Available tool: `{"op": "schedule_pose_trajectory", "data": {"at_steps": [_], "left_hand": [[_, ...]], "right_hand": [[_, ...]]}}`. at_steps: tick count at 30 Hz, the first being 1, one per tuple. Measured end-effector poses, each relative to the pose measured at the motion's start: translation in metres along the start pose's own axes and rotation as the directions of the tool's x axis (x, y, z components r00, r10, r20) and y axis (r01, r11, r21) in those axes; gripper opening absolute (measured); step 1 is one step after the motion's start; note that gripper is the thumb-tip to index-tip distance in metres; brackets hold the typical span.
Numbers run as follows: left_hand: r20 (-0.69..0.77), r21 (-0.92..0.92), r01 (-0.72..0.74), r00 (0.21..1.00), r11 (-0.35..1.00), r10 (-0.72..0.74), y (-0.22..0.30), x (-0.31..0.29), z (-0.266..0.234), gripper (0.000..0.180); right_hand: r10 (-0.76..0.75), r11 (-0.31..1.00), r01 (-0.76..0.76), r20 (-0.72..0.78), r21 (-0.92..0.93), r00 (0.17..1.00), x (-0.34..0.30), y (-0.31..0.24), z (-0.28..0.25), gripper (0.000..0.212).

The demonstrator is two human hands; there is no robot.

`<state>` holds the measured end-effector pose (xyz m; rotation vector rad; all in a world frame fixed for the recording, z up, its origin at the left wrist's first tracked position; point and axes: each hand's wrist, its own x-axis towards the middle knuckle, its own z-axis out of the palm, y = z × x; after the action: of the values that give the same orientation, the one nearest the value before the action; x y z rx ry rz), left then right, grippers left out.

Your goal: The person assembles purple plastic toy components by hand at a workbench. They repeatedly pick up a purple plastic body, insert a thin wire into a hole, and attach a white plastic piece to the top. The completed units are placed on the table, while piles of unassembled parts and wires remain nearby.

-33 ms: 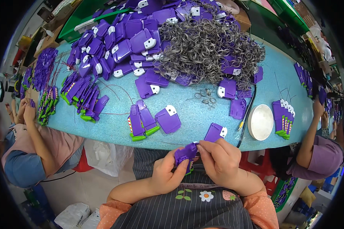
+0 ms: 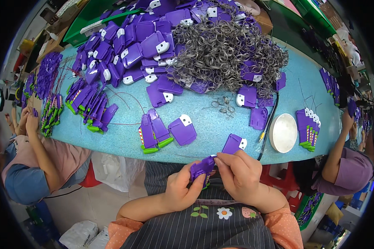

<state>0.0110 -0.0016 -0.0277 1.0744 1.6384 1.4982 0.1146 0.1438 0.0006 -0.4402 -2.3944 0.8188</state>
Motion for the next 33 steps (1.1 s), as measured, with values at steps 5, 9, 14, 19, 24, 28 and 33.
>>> {"op": "schedule_pose_trajectory", "data": {"at_steps": [5,9,14,19,24,28,33], "left_hand": [[0.076,0.26,-0.158,0.987,0.953,0.143,0.012,0.009,-0.005,0.029],[0.28,0.282,-0.291,0.936,0.914,0.211,0.015,0.016,-0.011,0.029],[0.359,-0.285,0.201,0.929,0.937,-0.09,0.036,0.016,-0.014,0.027],[-0.06,-0.406,0.227,0.96,0.885,-0.274,0.025,0.013,-0.004,0.023],[-0.07,0.363,-0.175,0.974,0.915,0.214,0.019,0.013,-0.002,0.027],[-0.124,0.037,0.012,0.992,0.999,-0.007,0.006,0.008,0.001,0.024],[-0.084,-0.356,0.048,0.993,0.933,-0.083,0.002,0.01,0.01,0.031]], "right_hand": [[0.149,0.966,-0.175,0.148,0.19,0.978,0.004,-0.003,-0.006,0.012],[0.211,0.814,-0.421,0.473,0.4,0.856,0.019,0.012,-0.019,0.013],[0.49,0.608,-0.379,0.046,0.698,0.87,0.042,0.046,0.0,0.016],[0.327,0.638,-0.482,0.355,0.601,0.876,0.011,0.008,-0.007,0.039],[0.216,0.805,-0.307,0.232,0.507,0.948,0.0,-0.001,0.003,0.021],[0.246,0.765,-0.325,0.213,0.556,0.945,-0.006,0.0,0.013,0.017],[0.467,0.272,-0.602,0.444,0.751,0.765,-0.017,-0.003,0.03,0.019]]}}
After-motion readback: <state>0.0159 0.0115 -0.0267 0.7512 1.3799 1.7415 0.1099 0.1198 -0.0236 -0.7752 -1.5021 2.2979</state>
